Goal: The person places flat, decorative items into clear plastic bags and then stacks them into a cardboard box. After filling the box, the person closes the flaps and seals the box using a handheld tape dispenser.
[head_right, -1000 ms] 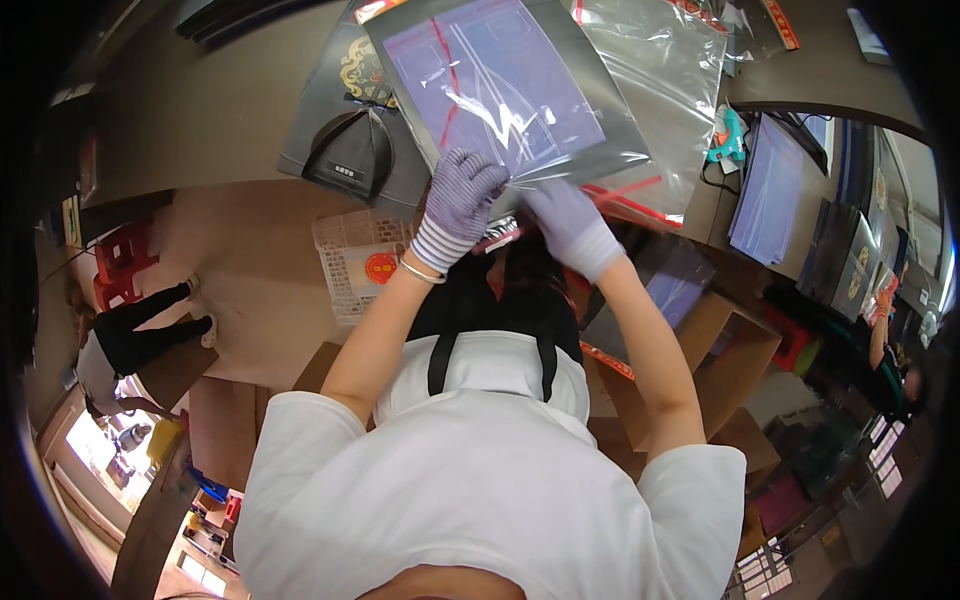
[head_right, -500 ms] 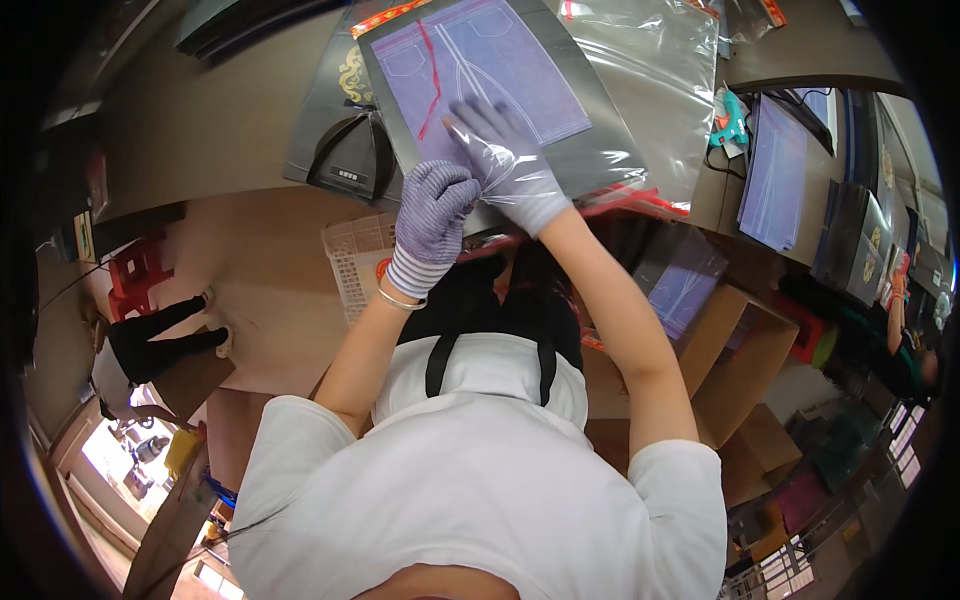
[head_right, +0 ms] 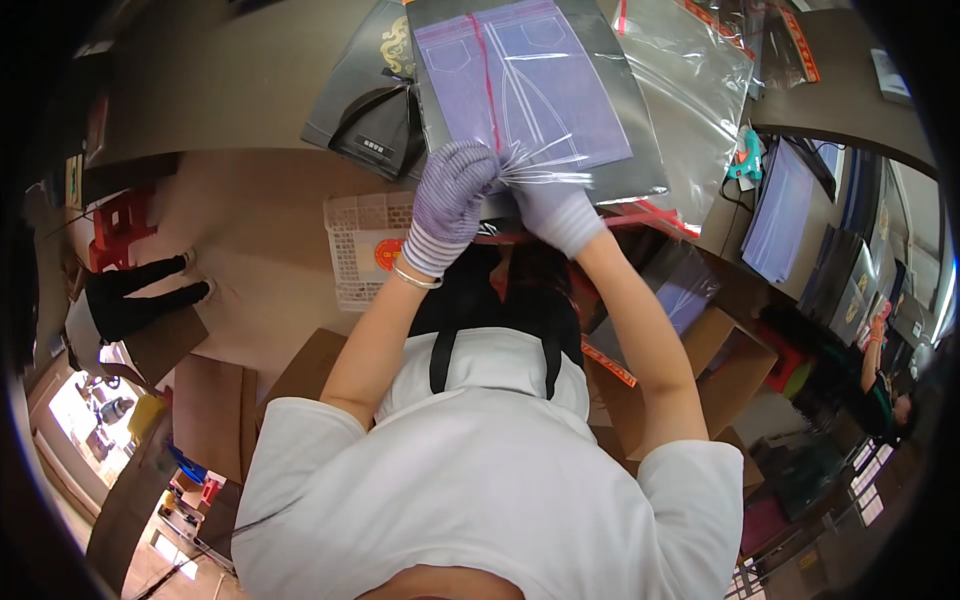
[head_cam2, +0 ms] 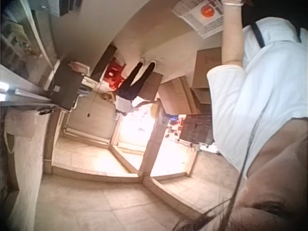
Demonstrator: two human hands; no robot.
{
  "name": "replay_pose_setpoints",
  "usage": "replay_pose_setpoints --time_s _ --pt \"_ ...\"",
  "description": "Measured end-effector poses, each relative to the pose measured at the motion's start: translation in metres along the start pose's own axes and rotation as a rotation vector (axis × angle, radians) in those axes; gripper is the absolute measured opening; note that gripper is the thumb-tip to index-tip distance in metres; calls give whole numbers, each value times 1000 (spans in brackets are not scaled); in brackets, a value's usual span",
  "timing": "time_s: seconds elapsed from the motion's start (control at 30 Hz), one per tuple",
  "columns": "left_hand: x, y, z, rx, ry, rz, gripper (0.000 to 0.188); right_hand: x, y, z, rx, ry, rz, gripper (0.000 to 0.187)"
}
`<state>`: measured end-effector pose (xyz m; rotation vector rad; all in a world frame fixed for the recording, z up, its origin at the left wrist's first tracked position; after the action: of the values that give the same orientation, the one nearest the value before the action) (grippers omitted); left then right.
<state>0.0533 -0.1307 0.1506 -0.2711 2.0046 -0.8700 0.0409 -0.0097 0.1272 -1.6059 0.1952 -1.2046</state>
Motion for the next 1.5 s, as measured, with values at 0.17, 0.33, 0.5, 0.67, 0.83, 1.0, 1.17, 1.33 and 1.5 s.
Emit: replay_pose_setpoints --time_s 0.17,0.33,0.5,0.67,0.83,1.0,1.17,1.33,1.5 --pt "20 12 6 48 -9 93 26 -25 7 99 -49 265 -441 26" --pt "-7 9 2 42 68 18 29 13 -19 50 -107 30 62 35" --pt "-19 19 0 -3 95 56 27 -38 13 -40 6 465 249 47" --pt "-42 20 0 -12 148 72 31 -92 5 -90 49 827 67 40" --pt "-43 26 13 23 125 82 28 -123 39 -90 60 734 -15 36" --pt "-29 19 15 -26 68 91 27 -58 15 -48 23 236 -480 25" --pt "0 10 17 -71 43 131 25 9 -1 52 309 20 -489 16" --pt "42 54 33 210 -50 228 24 -21 56 179 446 399 -400 28" --pt "82 73 104 237 -524 401 16 -55 97 215 246 530 -102 32"
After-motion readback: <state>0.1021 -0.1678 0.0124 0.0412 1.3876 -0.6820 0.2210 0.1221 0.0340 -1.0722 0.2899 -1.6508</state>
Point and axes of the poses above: each hand's wrist, its own z-axis away from the middle knuckle, its own y-axis out of the palm, x = y × z, the point moved 6 cm from there along -z, towards the middle knuckle, and after that the axes turned 15 degrees about x, right-handed, at the moved point
